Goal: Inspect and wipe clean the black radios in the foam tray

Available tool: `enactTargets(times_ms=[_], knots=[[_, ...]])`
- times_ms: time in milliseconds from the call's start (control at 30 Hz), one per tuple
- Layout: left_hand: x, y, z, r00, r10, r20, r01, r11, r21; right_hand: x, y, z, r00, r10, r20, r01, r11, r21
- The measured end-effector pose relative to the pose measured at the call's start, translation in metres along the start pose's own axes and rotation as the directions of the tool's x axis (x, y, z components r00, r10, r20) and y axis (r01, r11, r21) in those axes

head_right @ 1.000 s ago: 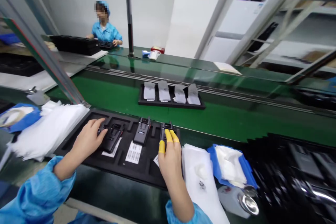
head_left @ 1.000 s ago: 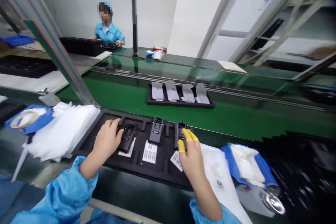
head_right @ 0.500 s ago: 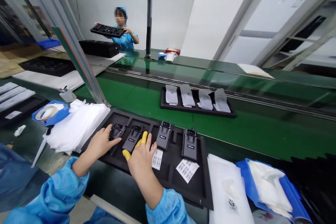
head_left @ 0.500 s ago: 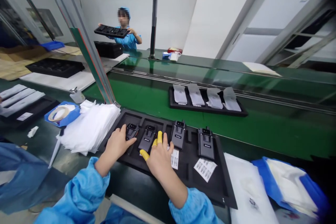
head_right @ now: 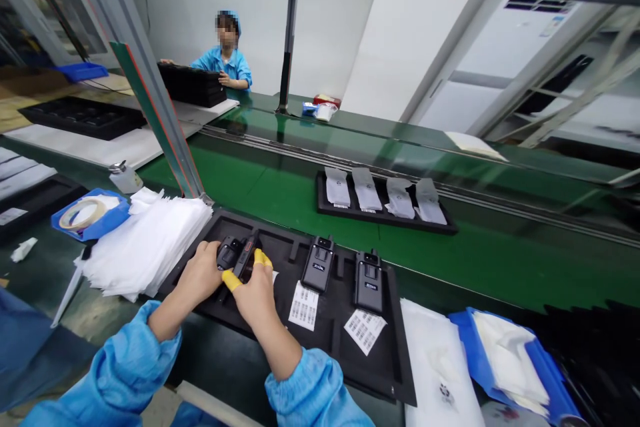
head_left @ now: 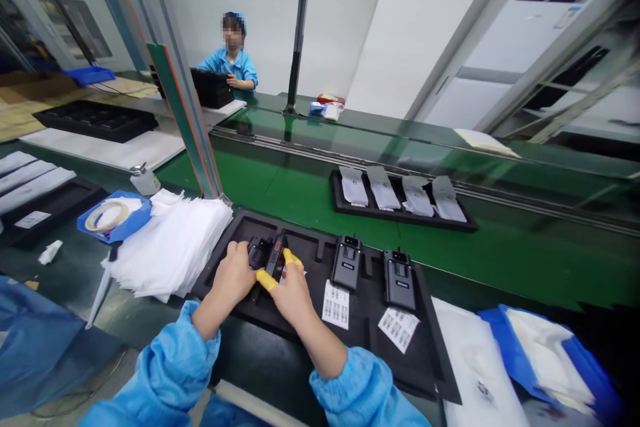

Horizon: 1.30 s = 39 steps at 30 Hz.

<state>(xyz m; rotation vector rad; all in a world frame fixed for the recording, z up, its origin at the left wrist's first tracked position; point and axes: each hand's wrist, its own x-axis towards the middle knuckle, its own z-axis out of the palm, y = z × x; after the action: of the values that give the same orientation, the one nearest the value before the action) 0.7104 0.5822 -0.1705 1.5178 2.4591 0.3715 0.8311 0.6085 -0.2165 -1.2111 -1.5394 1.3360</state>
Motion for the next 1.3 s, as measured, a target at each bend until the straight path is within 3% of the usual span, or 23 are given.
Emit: enactTargets(times_ms=[200,400,500,633,733,833,967,1133,1200,1300], knots=[[-0.007,0.001,0.005,0.997,0.002,-0.075,-0.014,0.989,-0.149,-0.004,-0.010,0.005,0.997,0.059,-0.044,-0.057,0.997,0.046],[-0.014,-0.001,0.003,0.981,-0.075,-0.179,-0.018,0.884,-0.466,-0.004,-0.012,-0.003,0.988,0.156,-0.015,-0.141,0.928,0.345],[-0.017,-0.001,-0.007,0.981,-0.103,-0.164,-0.040,0.722,-0.690,-0.009,-0.018,-0.018,0.979,0.200,0.030,-0.188,0.843,0.504],[-0.029,0.006,-0.014,1.000,0.003,0.014,0.012,0.348,-0.937,-0.023,-0.027,-0.048,0.962,0.177,0.210,-0.273,0.703,0.657],[-0.039,0.017,-0.008,0.989,0.089,0.119,0.110,0.098,-0.989,-0.036,-0.027,-0.065,0.928,0.149,0.342,-0.363,0.567,0.739],[-0.048,0.029,0.002,0.971,0.162,0.175,0.191,-0.088,-0.978,-0.049,-0.024,-0.072,0.958,0.074,0.277,-0.268,0.575,0.773],[-0.053,0.040,0.012,0.946,0.241,0.215,0.277,-0.260,-0.925,-0.059,-0.021,-0.073,0.994,-0.013,0.107,-0.075,0.637,0.768],[-0.055,0.052,0.011,0.919,0.224,0.325,0.391,-0.416,-0.821,-0.061,-0.024,-0.080,0.998,0.011,0.069,-0.062,0.591,0.804],[-0.056,0.058,0.005,0.894,0.186,0.407,0.444,-0.483,-0.755,-0.058,-0.028,-0.087,0.990,0.093,0.104,-0.137,0.508,0.850],[-0.055,0.068,-0.007,0.855,0.115,0.505,0.468,-0.589,-0.659,-0.051,-0.038,-0.096,0.935,0.279,0.219,-0.295,0.267,0.917]])
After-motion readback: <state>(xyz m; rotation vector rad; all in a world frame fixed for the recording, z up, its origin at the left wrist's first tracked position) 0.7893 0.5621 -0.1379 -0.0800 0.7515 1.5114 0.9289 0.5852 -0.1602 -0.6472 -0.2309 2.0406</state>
